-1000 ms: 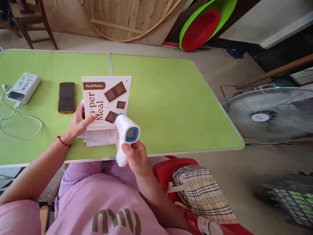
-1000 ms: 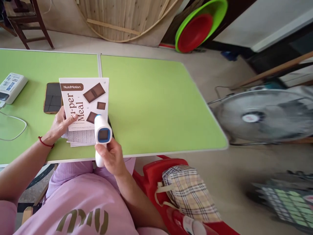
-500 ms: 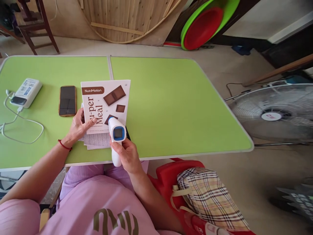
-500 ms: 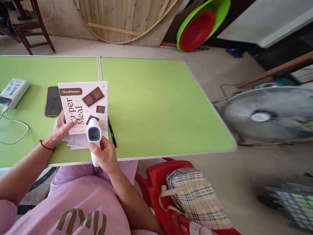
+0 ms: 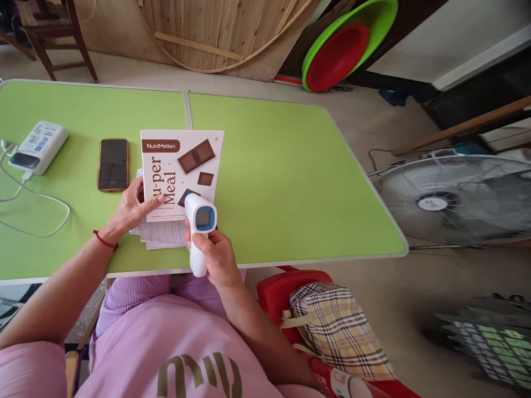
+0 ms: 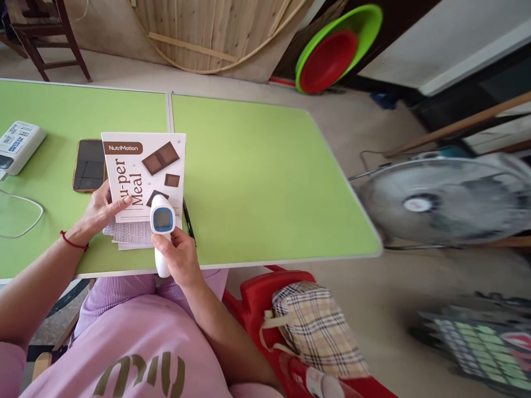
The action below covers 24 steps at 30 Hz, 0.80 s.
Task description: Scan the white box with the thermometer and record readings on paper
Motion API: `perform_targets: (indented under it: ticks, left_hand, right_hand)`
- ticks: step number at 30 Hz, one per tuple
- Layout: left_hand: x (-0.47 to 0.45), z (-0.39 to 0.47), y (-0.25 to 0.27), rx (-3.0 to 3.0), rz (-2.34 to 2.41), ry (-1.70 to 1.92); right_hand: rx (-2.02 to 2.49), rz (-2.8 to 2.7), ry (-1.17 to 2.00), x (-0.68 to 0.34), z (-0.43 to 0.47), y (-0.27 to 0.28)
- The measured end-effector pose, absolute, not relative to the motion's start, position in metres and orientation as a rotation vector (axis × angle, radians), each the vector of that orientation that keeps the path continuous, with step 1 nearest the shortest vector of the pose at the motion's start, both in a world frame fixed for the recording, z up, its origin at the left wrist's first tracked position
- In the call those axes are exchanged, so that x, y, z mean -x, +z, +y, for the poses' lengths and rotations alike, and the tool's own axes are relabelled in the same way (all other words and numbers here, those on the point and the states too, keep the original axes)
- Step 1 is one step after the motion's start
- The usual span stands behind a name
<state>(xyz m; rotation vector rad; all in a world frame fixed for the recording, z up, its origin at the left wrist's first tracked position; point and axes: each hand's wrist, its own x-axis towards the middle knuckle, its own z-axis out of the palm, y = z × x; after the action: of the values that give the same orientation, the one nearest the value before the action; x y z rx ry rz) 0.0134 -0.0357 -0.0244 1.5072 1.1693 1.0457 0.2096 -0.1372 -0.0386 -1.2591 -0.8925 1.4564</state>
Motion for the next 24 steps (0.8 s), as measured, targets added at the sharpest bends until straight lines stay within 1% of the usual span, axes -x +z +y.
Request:
perform_targets:
  ticks: [9, 15, 24]
  left_hand:
    - [-0.009, -0.033, -0.027, -1.497, 1.187, 1.009]
    - [-0.010, -0.033, -0.031, -1.477, 1.079, 1.084]
    - [-0.008, -0.033, -0.034, -1.513, 1.080, 1.080]
  right_hand:
    - [1.262, -0.866, 1.474, -0.210, -0.137, -0.038]
    - [1.187, -0.888, 1.464, -0.201, -0.139, -0.040]
    - [1.175, -0.848, 1.460, -0.199, -0.142, -0.042]
